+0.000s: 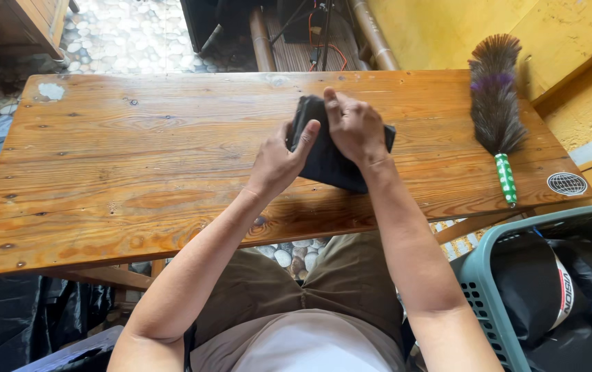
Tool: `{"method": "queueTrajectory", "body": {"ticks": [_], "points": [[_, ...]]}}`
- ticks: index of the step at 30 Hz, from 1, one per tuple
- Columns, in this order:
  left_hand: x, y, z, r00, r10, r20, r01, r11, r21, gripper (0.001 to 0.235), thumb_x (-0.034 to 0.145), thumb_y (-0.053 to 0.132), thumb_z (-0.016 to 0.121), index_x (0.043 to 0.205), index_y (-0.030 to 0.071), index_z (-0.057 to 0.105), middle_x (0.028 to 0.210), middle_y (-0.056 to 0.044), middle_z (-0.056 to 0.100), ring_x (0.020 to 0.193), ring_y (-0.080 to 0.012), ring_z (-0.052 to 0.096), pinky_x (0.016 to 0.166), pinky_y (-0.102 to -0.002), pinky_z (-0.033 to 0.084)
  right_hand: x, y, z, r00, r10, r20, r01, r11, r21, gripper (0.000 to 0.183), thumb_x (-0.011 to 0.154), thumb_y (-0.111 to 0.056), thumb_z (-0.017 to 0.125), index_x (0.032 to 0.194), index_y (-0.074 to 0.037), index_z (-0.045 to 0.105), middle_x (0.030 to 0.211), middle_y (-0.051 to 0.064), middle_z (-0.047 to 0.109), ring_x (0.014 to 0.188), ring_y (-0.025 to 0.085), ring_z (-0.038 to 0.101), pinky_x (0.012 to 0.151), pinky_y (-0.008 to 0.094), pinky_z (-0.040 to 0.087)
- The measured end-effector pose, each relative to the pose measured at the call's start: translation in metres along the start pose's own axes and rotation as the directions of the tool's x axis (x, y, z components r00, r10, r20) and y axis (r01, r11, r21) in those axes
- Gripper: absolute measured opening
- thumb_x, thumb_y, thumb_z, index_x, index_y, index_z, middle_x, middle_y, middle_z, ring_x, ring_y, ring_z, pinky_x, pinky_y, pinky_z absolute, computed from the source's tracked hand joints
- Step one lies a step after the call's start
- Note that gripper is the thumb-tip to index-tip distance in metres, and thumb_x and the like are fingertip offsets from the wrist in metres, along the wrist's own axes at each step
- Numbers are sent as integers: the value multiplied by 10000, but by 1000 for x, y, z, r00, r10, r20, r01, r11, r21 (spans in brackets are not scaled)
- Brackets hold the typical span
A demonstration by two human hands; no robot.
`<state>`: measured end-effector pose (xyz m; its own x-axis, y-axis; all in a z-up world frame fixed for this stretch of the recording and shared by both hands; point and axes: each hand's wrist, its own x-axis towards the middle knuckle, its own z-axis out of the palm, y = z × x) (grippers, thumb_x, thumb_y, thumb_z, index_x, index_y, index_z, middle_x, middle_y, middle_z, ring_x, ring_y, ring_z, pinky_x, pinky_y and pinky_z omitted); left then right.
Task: The person cleans a small black bag with a dust brush, then places it in a basket. They then pick up a larger black bag, unfold it on the table, and clean it with the dust brush.
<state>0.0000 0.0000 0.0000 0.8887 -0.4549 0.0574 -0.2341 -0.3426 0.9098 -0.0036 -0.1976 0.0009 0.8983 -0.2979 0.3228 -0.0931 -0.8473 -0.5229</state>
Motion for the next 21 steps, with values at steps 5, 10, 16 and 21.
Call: {"method": "queueTrajectory", "body": {"ticks": [5, 10, 16, 21], "points": [[14, -30, -3, 994, -107, 26, 102, 984, 143, 785, 925, 825, 323, 1257, 175, 611, 951, -129, 728, 1007, -362, 729, 871, -540, 552, 2, -17, 14, 985, 78, 152, -65, 994, -92, 589, 1011, -650, 299, 1188, -305, 743, 1098, 129, 744, 1133, 425, 652, 1010, 571, 488], [-10, -20, -9, 897, 400, -187, -325, 885, 334, 588, 1117, 283, 427, 1595, -21, 270, 1439, -370, 477, 1342, -537, 494, 1100, -619, 436, 5, -37, 27, 962, 97, 254, -46, 979, -200, 507, 975, -610, 379, 1091, -326, 782, 1084, 122, 750, 1125, 410, 664, 1004, 539, 507], [19, -46, -7, 963, 210, 171, -269, 814, 515, 689, 1112, 458, 168, 1605, -8, 290, 1651, -288, 267, 1546, -412, 236, 1219, -660, 123, 22, -30, 47, 919, 171, 356, -64, 954, -293, 556, 966, -607, 339, 1137, -313, 779, 1128, 159, 743, 1148, 441, 649, 1024, 547, 496], [30, -62, -1, 973, 116, 199, -206, 824, 528, 690, 1103, 474, 150, 1629, 36, 235, 1668, -236, 273, 1555, -373, 244, 1196, -716, 95, 25, -41, 44, 892, 178, 414, -21, 934, -358, 587, 981, -582, 332, 1190, -255, 772, 1174, 203, 728, 1186, 452, 632, 1029, 554, 484]]}}
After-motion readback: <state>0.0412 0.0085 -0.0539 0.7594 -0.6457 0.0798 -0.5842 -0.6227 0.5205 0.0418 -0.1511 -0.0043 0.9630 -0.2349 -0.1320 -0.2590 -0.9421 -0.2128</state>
